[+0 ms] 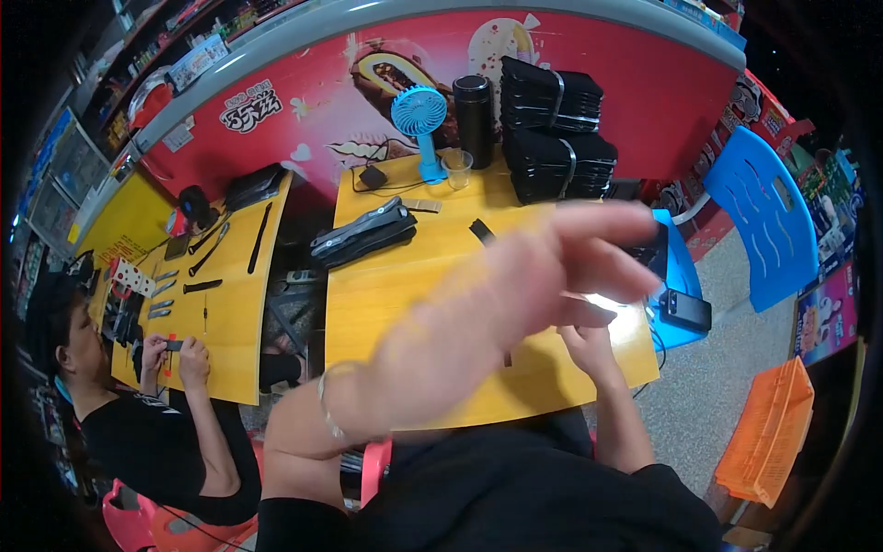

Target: The person is assembling and organizing black flexible straps at a manufacturing workspace.

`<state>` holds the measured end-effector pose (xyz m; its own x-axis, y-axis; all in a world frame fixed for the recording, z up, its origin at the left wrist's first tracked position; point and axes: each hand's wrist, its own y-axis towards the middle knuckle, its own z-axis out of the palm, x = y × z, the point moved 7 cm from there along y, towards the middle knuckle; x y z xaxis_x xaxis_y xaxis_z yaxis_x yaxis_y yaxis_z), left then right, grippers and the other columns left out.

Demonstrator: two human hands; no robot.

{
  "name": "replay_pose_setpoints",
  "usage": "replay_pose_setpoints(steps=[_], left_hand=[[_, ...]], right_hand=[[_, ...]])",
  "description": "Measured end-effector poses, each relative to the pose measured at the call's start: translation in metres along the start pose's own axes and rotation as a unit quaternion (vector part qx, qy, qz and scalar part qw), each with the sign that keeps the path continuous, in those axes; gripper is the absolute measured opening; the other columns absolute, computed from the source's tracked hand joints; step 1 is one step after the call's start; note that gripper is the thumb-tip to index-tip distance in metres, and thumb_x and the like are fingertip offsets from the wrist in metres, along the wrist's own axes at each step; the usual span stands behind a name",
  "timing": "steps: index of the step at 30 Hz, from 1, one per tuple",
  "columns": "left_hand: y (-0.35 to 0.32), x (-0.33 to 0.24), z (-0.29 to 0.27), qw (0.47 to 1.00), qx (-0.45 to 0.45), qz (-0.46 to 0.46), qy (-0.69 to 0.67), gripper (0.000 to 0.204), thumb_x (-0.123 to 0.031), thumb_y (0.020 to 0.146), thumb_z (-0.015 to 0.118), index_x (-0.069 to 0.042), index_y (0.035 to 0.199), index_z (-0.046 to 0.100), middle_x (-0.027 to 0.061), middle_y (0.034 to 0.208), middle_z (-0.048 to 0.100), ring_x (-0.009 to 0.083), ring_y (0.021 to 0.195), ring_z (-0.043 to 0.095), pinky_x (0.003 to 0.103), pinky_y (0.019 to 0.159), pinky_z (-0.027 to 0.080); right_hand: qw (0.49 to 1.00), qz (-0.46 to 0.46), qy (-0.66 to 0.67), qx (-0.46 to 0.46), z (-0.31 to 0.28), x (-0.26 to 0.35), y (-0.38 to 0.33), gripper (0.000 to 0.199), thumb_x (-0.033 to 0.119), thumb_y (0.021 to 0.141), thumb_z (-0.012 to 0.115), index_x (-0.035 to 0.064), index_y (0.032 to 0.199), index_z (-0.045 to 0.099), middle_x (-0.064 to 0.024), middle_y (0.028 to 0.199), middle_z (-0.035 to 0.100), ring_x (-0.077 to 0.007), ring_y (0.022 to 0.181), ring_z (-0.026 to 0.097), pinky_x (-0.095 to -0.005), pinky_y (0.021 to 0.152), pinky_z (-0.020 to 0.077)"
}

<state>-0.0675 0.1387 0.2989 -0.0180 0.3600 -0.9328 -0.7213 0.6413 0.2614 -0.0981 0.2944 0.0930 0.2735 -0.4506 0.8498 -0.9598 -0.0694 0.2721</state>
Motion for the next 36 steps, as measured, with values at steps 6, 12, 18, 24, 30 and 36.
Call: replay_pose_setpoints(steps=[6,12,18,24,30,36], left_hand=[[0.017,0.056,-0.065,0.926,-0.005,0.045,-0.374,0.065,-0.050,0.101,0.025,-0.001,0.143,0.030,0.0225,0.132,0.051,0.0348,0.126,0.047,0.044,0.106,0.040],[0.010,0.070,-0.077,0.959,-0.036,0.062,-0.274,0.034,-0.022,0.103,0.034,-0.001,0.127,0.047,0.0097,0.092,0.062,0.0219,0.082,0.063,0.029,0.079,0.054],[-0.073,-0.016,0.053,0.800,-0.098,0.274,0.524,0.006,-0.009,0.086,0.059,-0.004,0.090,0.058,0.0062,0.069,0.054,0.0172,0.057,0.055,0.026,0.052,0.043],[-0.077,-0.046,0.140,0.738,-0.121,0.188,0.637,0.040,-0.042,0.082,0.064,-0.003,0.090,0.059,0.0135,0.088,0.062,0.0229,0.073,0.061,0.034,0.065,0.048],[-0.049,-0.032,0.154,0.827,0.166,0.258,0.470,0.006,-0.011,0.074,0.063,-0.010,0.077,0.059,0.0046,0.066,0.050,0.0193,0.049,0.046,0.028,0.044,0.037],[-0.053,0.002,0.149,0.849,-0.064,0.159,0.500,0.015,-0.017,0.057,0.065,-0.015,0.063,0.052,0.0000,0.057,0.039,0.0130,0.044,0.041,0.025,0.045,0.041]], right_hand=[[0.999,0.024,-0.035,0.007,-0.004,-0.014,-0.014,0.024,0.010,0.086,0.060,-0.0006,0.108,0.062,-0.0193,0.105,0.065,-0.0357,0.099,0.061,-0.0388,0.087,0.0484],[0.995,0.006,-0.093,-0.016,-0.006,-0.042,-0.039,0.026,0.009,0.086,0.060,-0.0001,0.110,0.062,-0.0165,0.098,0.067,-0.0287,0.089,0.065,-0.0336,0.079,0.0504],[0.998,0.011,-0.051,0.025,0.021,-0.066,-0.060,0.026,0.024,0.089,0.060,0.0065,0.109,0.064,-0.0153,0.100,0.067,-0.0331,0.092,0.063,-0.0388,0.081,0.0505],[0.994,0.007,-0.106,-0.033,0.014,-0.073,-0.071,0.027,0.024,0.087,0.062,0.0070,0.107,0.065,-0.0141,0.098,0.067,-0.0305,0.089,0.064,-0.0371,0.076,0.0512],[0.993,-0.017,-0.110,-0.041,0.017,-0.075,-0.071,0.026,0.027,0.088,0.061,0.0083,0.105,0.064,-0.0134,0.095,0.066,-0.0314,0.088,0.064,-0.0388,0.074,0.0512],[0.992,-0.030,-0.107,-0.054,0.016,-0.075,-0.069,0.024,0.023,0.086,0.063,0.0079,0.104,0.064,-0.0134,0.093,0.066,-0.0317,0.084,0.064,-0.0378,0.071,0.0512]])
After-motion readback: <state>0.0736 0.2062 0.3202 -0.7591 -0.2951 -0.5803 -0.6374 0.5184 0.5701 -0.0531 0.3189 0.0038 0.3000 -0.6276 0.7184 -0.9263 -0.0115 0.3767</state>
